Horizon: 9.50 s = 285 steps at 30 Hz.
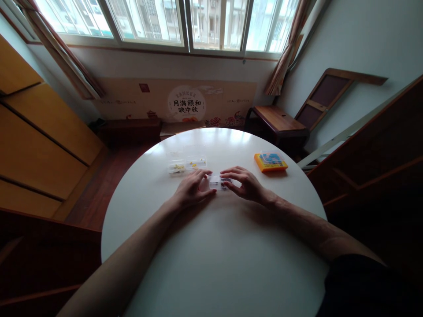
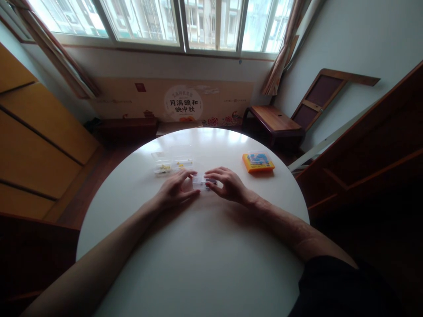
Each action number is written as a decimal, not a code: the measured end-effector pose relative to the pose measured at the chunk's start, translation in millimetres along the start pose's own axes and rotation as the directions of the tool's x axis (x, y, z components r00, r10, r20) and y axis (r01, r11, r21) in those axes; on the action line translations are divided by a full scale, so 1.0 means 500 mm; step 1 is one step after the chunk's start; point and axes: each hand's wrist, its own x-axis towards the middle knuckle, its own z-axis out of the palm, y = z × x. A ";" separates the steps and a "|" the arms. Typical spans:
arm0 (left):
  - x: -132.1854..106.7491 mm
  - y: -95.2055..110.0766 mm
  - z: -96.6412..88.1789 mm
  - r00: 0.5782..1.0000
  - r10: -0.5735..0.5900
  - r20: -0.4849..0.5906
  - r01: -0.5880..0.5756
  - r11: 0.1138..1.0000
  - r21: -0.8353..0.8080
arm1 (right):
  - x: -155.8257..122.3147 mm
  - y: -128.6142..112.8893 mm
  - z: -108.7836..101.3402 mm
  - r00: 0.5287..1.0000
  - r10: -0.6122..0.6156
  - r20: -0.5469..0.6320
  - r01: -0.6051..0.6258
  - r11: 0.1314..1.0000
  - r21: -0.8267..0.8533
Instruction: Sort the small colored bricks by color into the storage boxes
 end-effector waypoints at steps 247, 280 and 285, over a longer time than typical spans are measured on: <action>0.001 -0.041 -0.026 0.999 -0.018 0.032 0.024 0.982 -0.186 | -0.063 0.296 -0.292 0.932 0.359 0.055 -0.359 0.933 -0.004; -0.027 0.049 0.007 0.911 0.135 0.389 -0.208 0.966 0.153 | -0.065 0.012 -0.021 0.909 0.176 0.378 -0.124 0.979 -0.159; -0.026 0.049 -0.001 0.907 0.123 0.402 -0.201 0.967 0.158 | -0.068 0.013 -0.023 0.907 0.182 0.380 -0.130 0.979 -0.159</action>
